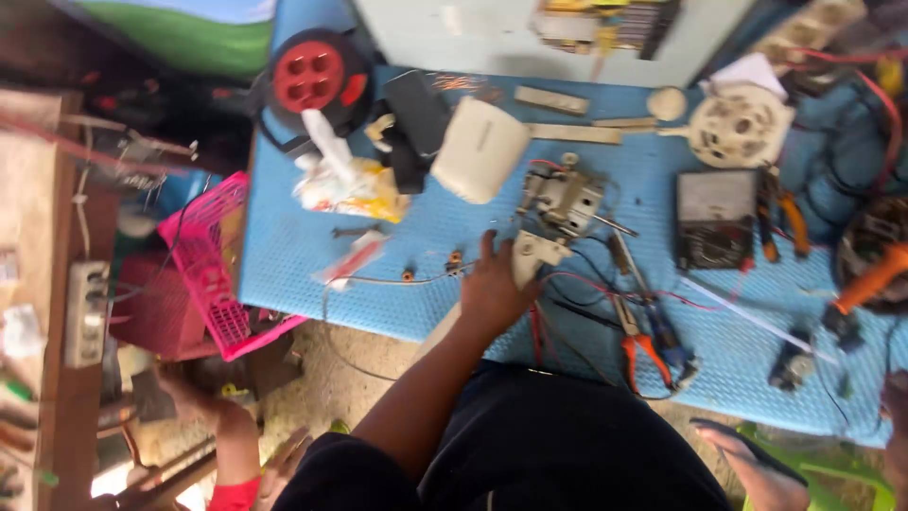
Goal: Disassembling and aligning the housing components of an electric fan motor using a screwdriver and pliers.
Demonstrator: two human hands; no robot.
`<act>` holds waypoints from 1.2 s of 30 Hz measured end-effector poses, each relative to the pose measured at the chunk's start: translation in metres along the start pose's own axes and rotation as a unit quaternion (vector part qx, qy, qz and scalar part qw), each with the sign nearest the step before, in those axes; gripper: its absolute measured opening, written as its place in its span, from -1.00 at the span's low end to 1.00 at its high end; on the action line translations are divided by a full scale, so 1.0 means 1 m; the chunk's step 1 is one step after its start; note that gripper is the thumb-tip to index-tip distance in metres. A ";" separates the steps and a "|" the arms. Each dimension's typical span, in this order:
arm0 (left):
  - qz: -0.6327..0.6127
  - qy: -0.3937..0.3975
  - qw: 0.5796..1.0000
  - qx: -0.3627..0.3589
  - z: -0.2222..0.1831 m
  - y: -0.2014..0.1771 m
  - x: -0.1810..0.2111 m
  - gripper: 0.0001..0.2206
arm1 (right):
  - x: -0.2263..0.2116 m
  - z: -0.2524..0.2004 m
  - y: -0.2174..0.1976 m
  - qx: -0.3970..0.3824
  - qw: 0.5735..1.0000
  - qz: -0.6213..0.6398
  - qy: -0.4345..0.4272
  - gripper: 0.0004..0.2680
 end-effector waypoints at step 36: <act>-0.559 -0.449 0.539 0.442 -0.271 0.003 -0.324 -0.68 | -0.426 0.018 0.245 -0.527 0.807 -0.119 -0.239 -0.64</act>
Point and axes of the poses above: each hand's wrist, its own z-axis towards the middle knuckle, its own y-axis out of the palm, x = y × z, the point moved 5 cm from there along z, towards the middle knuckle, and after that the axes turned 5 degrees about z, right-handed, at the moved point
